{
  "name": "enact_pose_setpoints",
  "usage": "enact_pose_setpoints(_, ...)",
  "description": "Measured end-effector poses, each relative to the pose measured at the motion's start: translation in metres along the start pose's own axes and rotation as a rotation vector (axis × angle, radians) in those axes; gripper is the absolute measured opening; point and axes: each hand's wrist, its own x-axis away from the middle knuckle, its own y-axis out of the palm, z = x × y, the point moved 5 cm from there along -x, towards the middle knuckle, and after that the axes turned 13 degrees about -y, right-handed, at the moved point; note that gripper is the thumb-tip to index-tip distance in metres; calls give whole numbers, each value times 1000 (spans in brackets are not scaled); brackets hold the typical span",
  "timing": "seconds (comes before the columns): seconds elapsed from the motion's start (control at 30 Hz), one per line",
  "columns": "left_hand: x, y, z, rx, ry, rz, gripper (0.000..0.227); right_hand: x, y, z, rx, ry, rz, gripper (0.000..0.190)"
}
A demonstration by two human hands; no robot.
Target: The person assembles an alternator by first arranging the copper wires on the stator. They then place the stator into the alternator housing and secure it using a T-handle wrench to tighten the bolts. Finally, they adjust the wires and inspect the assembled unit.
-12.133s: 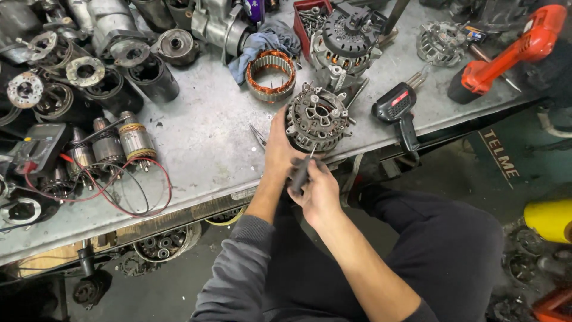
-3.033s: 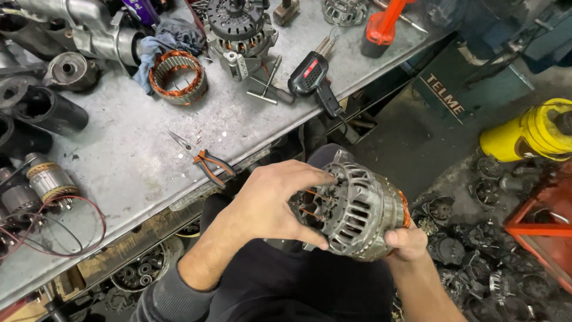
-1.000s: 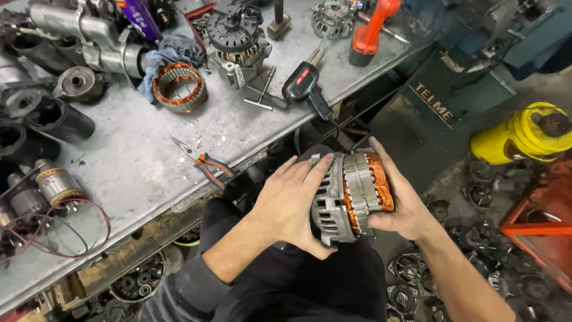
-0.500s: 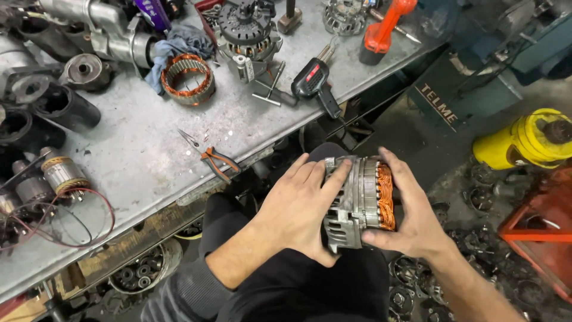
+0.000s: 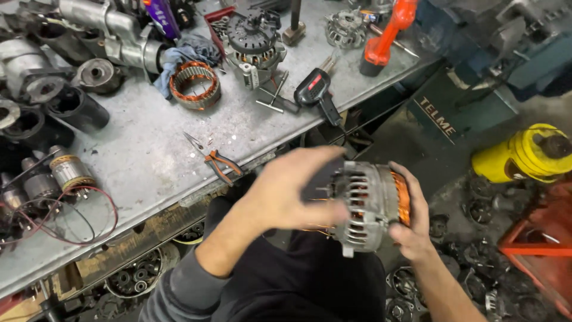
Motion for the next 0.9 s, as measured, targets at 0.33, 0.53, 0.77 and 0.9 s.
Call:
enact_pose_setpoints(0.33,12,57,-64,906,-204,-103,37,23,-3,33,-664,42,302,117)
enact_pose_setpoints(0.53,11,39,-43,751,8,119,23,16,14,39,-764,14,281,118)
enact_pose_setpoints(0.77,14,44,-34,575,94,143,13,22,23,47,-837,36,245,121)
enact_pose_setpoints(0.9,18,55,-36,700,-4,177,12,23,26,39,-781,8,253,125)
